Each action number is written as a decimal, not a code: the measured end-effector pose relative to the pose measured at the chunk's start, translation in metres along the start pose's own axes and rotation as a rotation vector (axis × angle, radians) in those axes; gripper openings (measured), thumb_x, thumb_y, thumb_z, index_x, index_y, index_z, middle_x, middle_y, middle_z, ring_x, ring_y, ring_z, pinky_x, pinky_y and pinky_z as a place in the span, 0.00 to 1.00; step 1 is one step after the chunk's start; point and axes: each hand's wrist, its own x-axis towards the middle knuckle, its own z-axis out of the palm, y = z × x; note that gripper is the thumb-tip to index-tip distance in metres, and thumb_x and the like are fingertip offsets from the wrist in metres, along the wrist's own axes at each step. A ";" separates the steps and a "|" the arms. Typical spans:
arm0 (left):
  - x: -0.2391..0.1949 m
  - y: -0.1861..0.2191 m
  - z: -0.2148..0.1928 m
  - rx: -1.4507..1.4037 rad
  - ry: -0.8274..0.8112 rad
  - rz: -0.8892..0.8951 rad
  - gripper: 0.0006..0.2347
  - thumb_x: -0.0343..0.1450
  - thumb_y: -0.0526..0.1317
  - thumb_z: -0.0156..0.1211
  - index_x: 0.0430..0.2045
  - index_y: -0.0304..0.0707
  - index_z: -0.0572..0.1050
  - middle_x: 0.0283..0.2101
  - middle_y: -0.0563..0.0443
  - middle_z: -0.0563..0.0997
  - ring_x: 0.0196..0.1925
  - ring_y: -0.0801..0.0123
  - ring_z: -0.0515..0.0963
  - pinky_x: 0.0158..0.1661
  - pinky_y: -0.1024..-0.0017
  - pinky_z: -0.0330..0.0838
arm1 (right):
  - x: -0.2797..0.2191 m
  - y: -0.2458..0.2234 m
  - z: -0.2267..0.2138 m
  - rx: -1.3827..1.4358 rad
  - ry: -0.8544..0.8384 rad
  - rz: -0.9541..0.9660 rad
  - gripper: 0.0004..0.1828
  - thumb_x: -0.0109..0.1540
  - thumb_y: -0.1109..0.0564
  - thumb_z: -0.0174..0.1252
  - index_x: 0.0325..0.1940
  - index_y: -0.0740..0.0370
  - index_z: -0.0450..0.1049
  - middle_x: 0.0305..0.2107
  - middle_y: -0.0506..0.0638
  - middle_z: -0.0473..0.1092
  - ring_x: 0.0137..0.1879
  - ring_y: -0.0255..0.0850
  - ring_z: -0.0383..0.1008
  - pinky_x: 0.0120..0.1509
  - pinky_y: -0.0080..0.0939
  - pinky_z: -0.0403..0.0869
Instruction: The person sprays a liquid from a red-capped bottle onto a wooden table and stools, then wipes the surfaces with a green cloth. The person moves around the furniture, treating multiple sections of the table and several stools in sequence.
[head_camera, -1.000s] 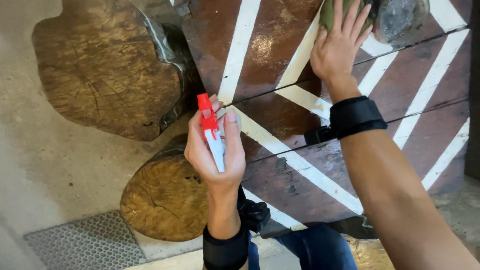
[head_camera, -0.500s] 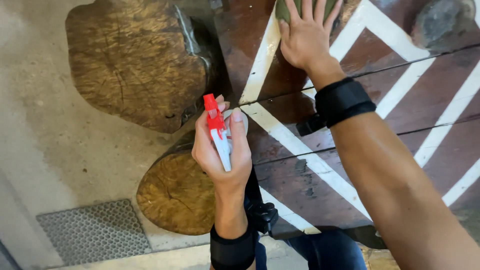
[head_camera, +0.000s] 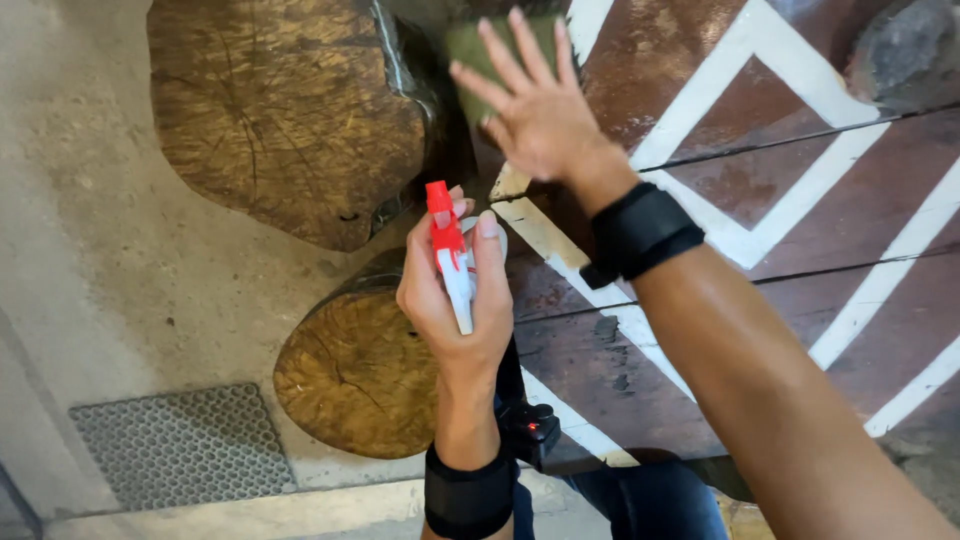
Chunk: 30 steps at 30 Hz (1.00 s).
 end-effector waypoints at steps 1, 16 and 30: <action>-0.001 -0.001 0.001 -0.001 0.000 0.004 0.14 0.75 0.35 0.65 0.52 0.27 0.74 0.49 0.44 0.84 0.43 0.72 0.83 0.48 0.74 0.79 | -0.008 -0.006 0.001 -0.002 0.003 0.000 0.34 0.69 0.45 0.49 0.81 0.41 0.51 0.79 0.56 0.36 0.81 0.57 0.28 0.76 0.75 0.29; -0.047 0.011 0.026 -0.044 -0.109 0.084 0.14 0.75 0.32 0.66 0.53 0.27 0.74 0.48 0.45 0.84 0.44 0.73 0.83 0.49 0.75 0.78 | -0.118 0.034 0.001 0.034 0.096 0.265 0.40 0.68 0.52 0.55 0.83 0.41 0.49 0.80 0.52 0.40 0.85 0.52 0.33 0.85 0.63 0.35; -0.059 0.016 0.029 -0.029 -0.112 0.095 0.13 0.75 0.33 0.65 0.52 0.28 0.75 0.48 0.45 0.84 0.46 0.73 0.81 0.50 0.74 0.76 | -0.169 0.099 -0.003 0.038 0.179 0.731 0.38 0.76 0.48 0.42 0.88 0.46 0.36 0.82 0.61 0.28 0.86 0.64 0.21 0.85 0.70 0.25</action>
